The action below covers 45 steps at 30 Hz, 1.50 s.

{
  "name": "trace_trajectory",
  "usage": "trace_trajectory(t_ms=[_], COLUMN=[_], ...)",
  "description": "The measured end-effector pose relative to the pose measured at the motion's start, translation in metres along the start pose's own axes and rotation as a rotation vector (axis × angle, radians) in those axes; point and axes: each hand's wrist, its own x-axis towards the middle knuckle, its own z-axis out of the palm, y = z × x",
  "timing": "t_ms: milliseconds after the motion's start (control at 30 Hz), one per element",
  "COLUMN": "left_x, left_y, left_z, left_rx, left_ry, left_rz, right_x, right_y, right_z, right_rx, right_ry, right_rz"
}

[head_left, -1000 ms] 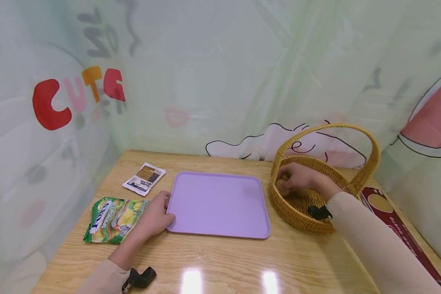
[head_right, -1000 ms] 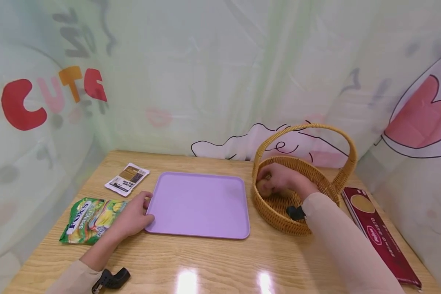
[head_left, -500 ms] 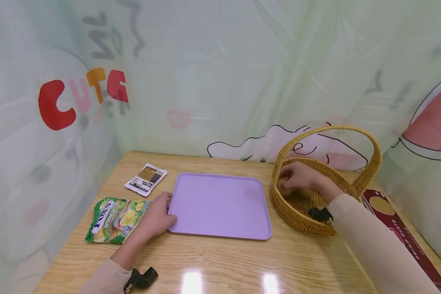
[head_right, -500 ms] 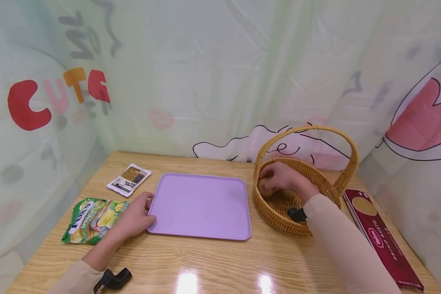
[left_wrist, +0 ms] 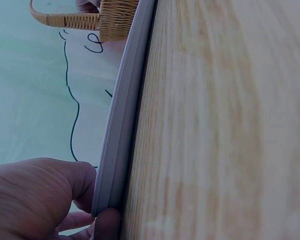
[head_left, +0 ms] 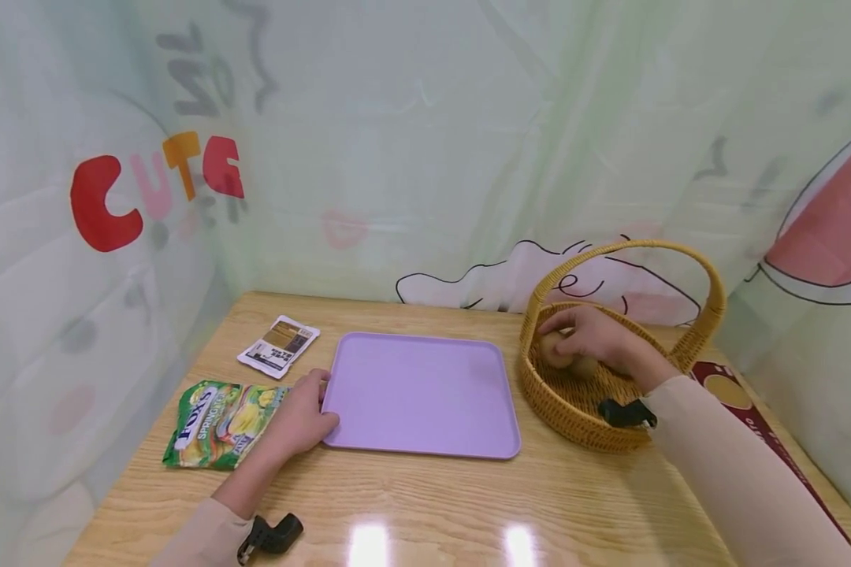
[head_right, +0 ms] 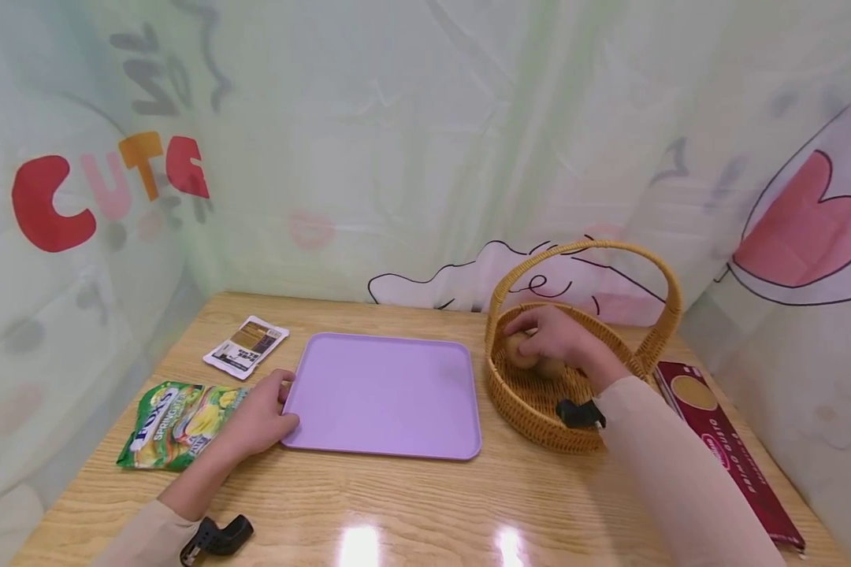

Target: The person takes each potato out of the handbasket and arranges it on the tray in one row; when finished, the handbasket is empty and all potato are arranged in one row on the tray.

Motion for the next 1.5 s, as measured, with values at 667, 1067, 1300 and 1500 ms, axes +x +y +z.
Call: trace_trajectory(t_ms=[667, 1067, 1300, 1500], left_x=[-0.001, 0.000, -0.001, -0.002], left_y=[-0.007, -0.004, -0.001, 0.002], left_z=[0.002, 0.001, -0.001, -0.002], left_rx=[0.009, 0.017, 0.015, 0.005], left_ry=[0.000, -0.010, -0.018, -0.023], left_rz=[0.016, 0.011, 0.002, -0.003], right_x=[-0.040, -0.071, -0.079, -0.079], right_y=[-0.010, -0.033, -0.051, -0.067], right_z=[-0.007, -0.012, -0.002, 0.011], right_rx=[-0.125, -0.049, 0.021, 0.070], right_ry=[0.180, 0.222, 0.225, 0.213], right_rz=[-0.041, -0.074, -0.104, -0.134])
